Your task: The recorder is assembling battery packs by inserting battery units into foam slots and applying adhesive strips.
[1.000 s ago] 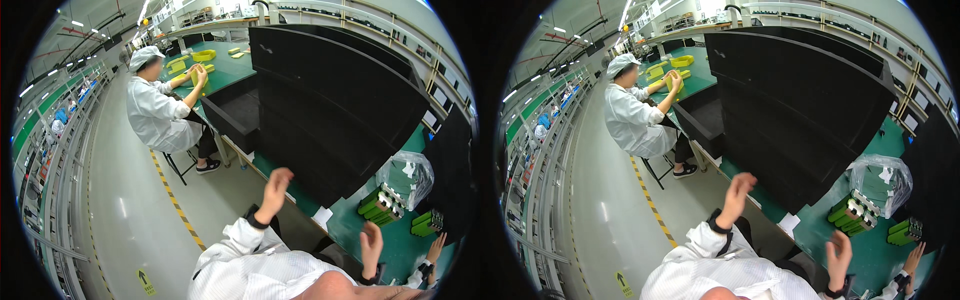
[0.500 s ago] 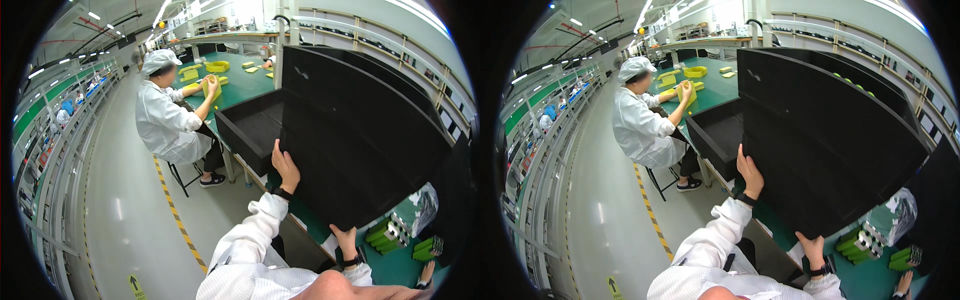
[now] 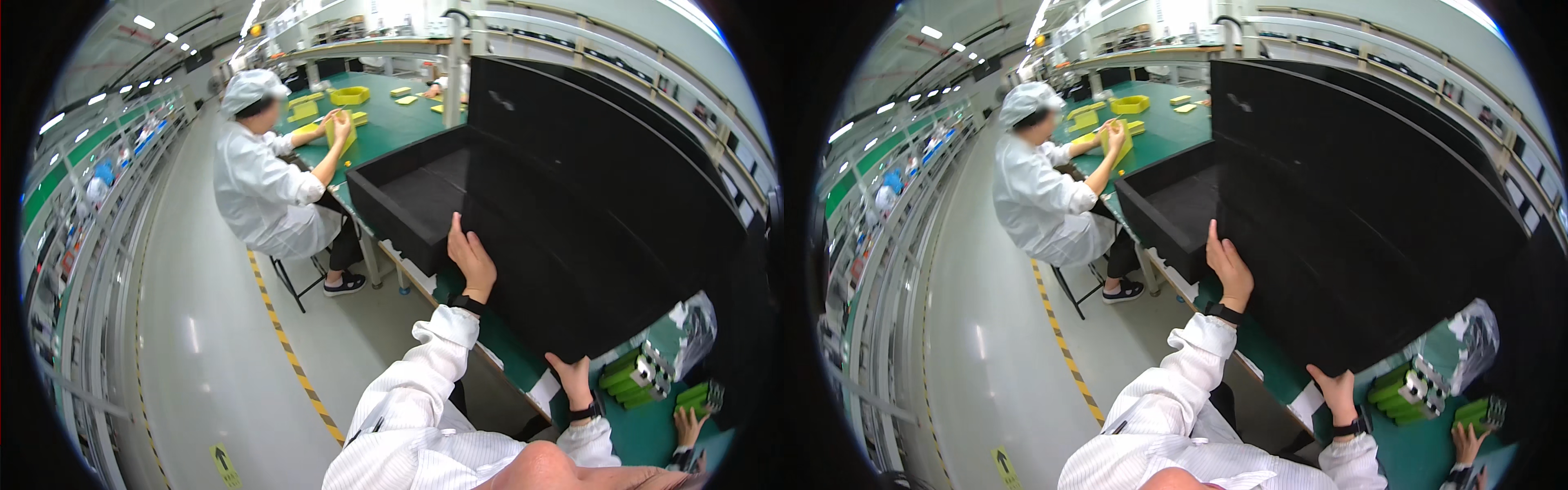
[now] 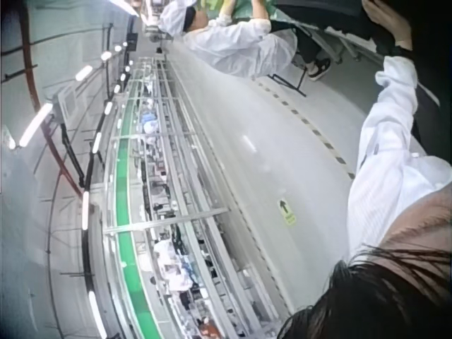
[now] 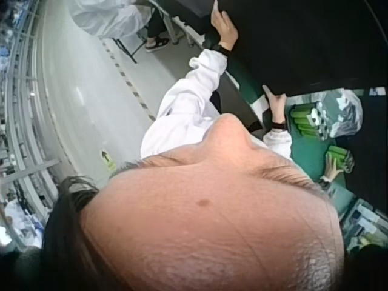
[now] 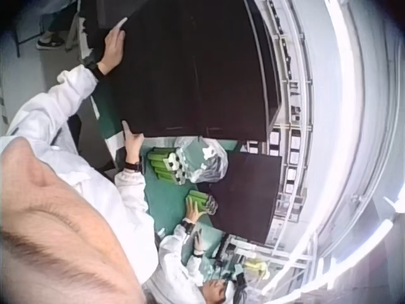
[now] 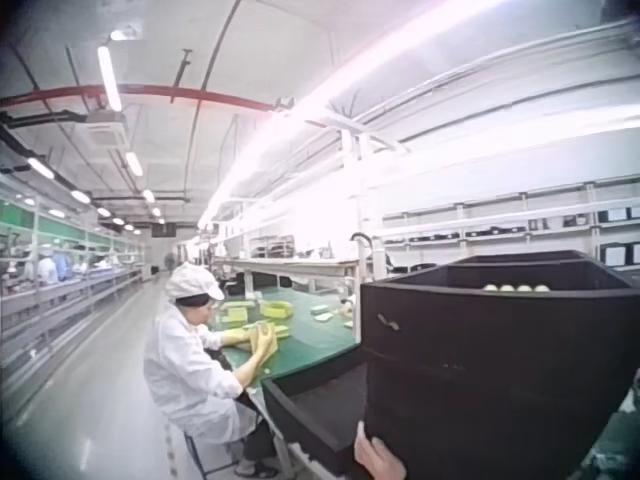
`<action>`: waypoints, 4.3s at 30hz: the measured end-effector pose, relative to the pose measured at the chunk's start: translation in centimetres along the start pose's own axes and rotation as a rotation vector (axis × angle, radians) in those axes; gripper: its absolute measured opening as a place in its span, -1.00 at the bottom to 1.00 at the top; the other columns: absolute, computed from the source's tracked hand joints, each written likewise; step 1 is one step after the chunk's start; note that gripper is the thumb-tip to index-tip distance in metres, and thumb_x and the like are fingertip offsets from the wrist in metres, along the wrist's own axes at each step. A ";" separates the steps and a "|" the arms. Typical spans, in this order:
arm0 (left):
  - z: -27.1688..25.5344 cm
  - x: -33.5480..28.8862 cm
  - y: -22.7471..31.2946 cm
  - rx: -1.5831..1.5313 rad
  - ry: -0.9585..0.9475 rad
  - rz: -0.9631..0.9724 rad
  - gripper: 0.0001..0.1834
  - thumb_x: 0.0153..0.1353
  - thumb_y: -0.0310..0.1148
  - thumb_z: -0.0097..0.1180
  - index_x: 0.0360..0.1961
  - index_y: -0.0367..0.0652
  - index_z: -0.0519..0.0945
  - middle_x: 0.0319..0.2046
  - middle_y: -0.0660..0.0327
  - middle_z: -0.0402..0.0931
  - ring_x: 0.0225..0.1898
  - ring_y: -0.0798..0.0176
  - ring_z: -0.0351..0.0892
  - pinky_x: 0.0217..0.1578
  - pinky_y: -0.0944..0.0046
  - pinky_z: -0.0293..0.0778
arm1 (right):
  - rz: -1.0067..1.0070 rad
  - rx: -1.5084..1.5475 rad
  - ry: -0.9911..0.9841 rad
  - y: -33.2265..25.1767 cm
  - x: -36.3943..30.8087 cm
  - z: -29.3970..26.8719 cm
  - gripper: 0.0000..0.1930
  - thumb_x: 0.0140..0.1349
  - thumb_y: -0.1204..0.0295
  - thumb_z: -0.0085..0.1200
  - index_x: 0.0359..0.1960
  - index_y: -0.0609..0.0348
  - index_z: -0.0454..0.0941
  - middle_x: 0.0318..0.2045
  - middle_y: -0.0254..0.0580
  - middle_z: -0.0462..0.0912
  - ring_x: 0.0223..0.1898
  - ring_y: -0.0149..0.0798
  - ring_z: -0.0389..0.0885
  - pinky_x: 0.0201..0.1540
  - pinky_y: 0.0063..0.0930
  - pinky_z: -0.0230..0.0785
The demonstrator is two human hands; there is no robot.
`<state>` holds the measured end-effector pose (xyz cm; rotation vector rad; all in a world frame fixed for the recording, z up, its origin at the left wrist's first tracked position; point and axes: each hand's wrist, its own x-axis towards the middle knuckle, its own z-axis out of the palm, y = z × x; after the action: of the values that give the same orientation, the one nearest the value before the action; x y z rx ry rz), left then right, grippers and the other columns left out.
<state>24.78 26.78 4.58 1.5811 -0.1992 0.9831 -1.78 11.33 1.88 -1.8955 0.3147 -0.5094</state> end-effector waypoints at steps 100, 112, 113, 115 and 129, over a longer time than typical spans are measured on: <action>-22.1 16.0 44.4 -0.029 -0.299 0.702 -0.82 0.26 -0.42 0.21 -0.41 -0.30 0.51 -0.44 0.31 0.44 -0.35 0.45 0.37 -0.21 0.45 0.29 | -0.652 -0.134 0.200 -14.1 -12.7 -20.1 -0.12 0.05 0.65 0.18 0.43 0.26 -0.01 0.38 0.11 0.15 0.31 0.02 0.33 0.34 -0.15 0.16; -6.9 17.3 41.3 -0.126 -0.263 0.780 -0.67 0.34 -0.19 0.08 -0.31 -0.31 0.61 -0.44 0.15 0.57 -0.38 0.27 0.48 -0.26 0.27 0.38 | -0.497 0.157 -0.079 -10.0 -9.3 -10.5 -0.25 0.25 0.47 0.13 0.43 0.21 0.03 0.39 0.06 0.10 0.40 -0.02 0.14 0.37 -0.22 0.09; -7.0 17.1 40.6 -0.251 -0.248 0.796 -0.67 0.38 -0.21 0.02 -0.21 -0.30 0.61 -0.31 0.13 0.62 -0.28 0.25 0.53 -0.16 0.27 0.40 | -0.447 0.200 -0.053 -9.2 -8.3 -8.3 -0.29 0.35 0.38 0.04 0.45 0.22 -0.04 0.43 0.06 0.03 0.46 -0.02 0.01 0.42 -0.21 -0.03; -7.0 15.7 39.4 -0.368 -0.205 0.903 -0.57 0.46 -0.24 -0.20 0.18 -0.32 0.40 0.16 -0.02 0.41 0.23 0.09 0.34 0.25 0.23 0.16 | -0.299 0.306 0.105 -5.8 -5.2 -4.3 -0.33 0.43 0.29 -0.08 0.45 0.28 -0.06 0.45 0.07 -0.01 0.48 -0.01 -0.04 0.46 -0.24 -0.14; -4.0 4.3 -8.2 -0.336 -0.336 -0.478 -0.31 0.51 0.03 -0.42 0.14 -0.50 0.39 0.17 -0.16 0.41 0.22 -0.05 0.37 0.25 0.18 0.21 | -0.056 1.156 0.270 3.2 11.0 -0.5 -0.38 0.48 -0.04 -0.31 0.40 0.11 0.15 0.32 -0.28 0.29 0.32 -0.29 0.28 0.38 -0.41 0.08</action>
<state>30.66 34.27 1.19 1.3821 -0.1935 0.2917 7.66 4.83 1.26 -0.7152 0.0869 -0.7675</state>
